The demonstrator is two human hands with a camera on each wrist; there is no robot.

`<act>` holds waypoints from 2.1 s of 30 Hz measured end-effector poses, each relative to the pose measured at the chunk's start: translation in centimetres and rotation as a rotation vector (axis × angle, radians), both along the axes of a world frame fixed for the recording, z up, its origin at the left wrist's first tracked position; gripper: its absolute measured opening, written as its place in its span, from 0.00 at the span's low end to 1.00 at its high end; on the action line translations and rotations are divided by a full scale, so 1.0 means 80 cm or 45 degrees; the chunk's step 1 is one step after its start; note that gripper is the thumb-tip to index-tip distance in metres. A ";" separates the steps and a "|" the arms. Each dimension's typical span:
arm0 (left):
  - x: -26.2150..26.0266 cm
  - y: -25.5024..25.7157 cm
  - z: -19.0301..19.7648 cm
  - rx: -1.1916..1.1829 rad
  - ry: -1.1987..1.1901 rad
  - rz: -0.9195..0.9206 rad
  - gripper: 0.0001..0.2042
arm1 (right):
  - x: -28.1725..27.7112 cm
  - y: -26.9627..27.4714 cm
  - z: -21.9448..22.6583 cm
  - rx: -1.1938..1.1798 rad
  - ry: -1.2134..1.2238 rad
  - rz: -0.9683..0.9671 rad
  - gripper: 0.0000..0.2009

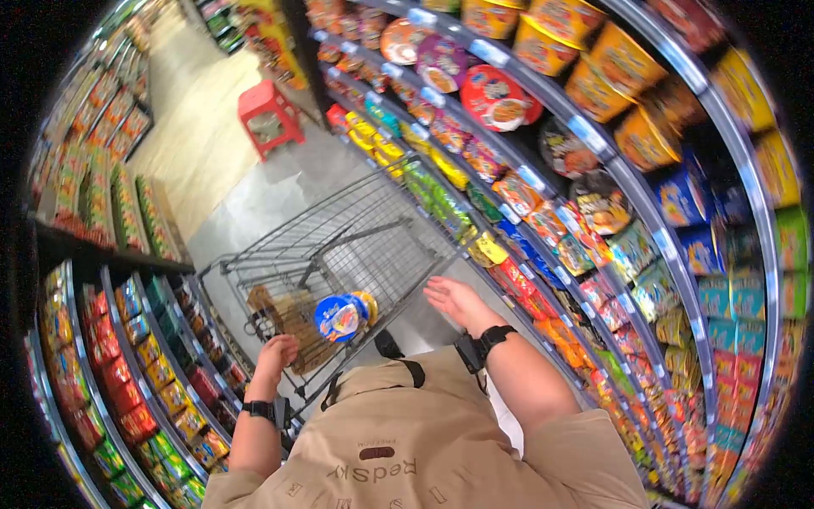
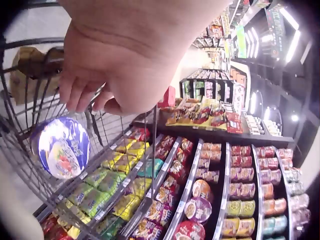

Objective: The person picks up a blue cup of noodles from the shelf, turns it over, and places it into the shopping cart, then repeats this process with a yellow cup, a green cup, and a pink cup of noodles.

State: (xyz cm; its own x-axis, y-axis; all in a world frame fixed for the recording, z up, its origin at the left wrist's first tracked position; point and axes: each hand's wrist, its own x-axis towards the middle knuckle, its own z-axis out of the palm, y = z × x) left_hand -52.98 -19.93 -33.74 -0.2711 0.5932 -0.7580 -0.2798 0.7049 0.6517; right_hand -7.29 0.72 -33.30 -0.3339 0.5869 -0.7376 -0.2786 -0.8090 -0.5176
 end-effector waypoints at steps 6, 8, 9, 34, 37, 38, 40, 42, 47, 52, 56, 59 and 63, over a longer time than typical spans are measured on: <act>0.090 0.077 0.044 -0.018 0.026 -0.228 0.16 | 0.193 -0.039 0.058 0.161 0.126 -0.359 0.19; 0.132 0.111 0.047 0.021 0.024 -0.293 0.16 | 0.252 -0.066 0.079 0.145 0.077 -0.457 0.18; 0.151 0.128 0.045 0.124 0.043 -0.385 0.16 | 0.282 -0.081 0.088 0.154 0.017 -0.493 0.18; 0.767 0.269 0.254 1.013 0.258 -1.411 0.17 | 0.646 -0.285 0.310 0.778 -0.158 -0.772 0.27; 0.793 0.269 0.290 1.156 0.281 -1.382 0.17 | 0.640 -0.264 0.329 0.925 -0.118 -0.697 0.28; 0.798 0.272 0.298 1.158 0.285 -1.386 0.17 | 0.638 -0.256 0.335 0.957 -0.132 -0.653 0.28; 0.810 0.278 0.319 1.281 0.222 -1.397 0.17 | 0.636 -0.241 0.343 0.994 -0.149 -0.609 0.28; 0.822 0.283 0.331 1.335 0.210 -1.386 0.18 | 0.636 -0.227 0.349 1.077 -0.140 -0.528 0.28; 0.856 0.293 0.370 1.418 0.110 -1.330 0.20 | 0.637 -0.200 0.365 1.183 -0.146 -0.510 0.30; 0.881 0.331 0.387 1.535 0.094 -1.298 0.26 | 0.635 -0.158 0.382 1.322 -0.235 -0.438 0.35; 0.899 0.366 0.391 1.553 0.116 -1.397 0.28 | 0.622 -0.121 0.389 1.303 -0.253 -0.503 0.41; 0.910 0.387 0.383 1.544 0.118 -1.437 0.29 | 0.617 -0.095 0.384 1.307 -0.291 -0.509 0.44; 0.924 0.404 0.384 1.534 0.119 -1.529 0.33 | 0.620 -0.070 0.365 1.366 -0.417 -0.539 0.45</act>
State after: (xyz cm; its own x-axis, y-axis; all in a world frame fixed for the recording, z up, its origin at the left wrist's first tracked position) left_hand 20.92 12.35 -3.01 0.7097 0.6655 0.2312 0.0696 -0.3927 0.9170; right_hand 42.30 -4.89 -4.08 0.1460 0.9726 0.1811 -0.1472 0.2024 -0.9682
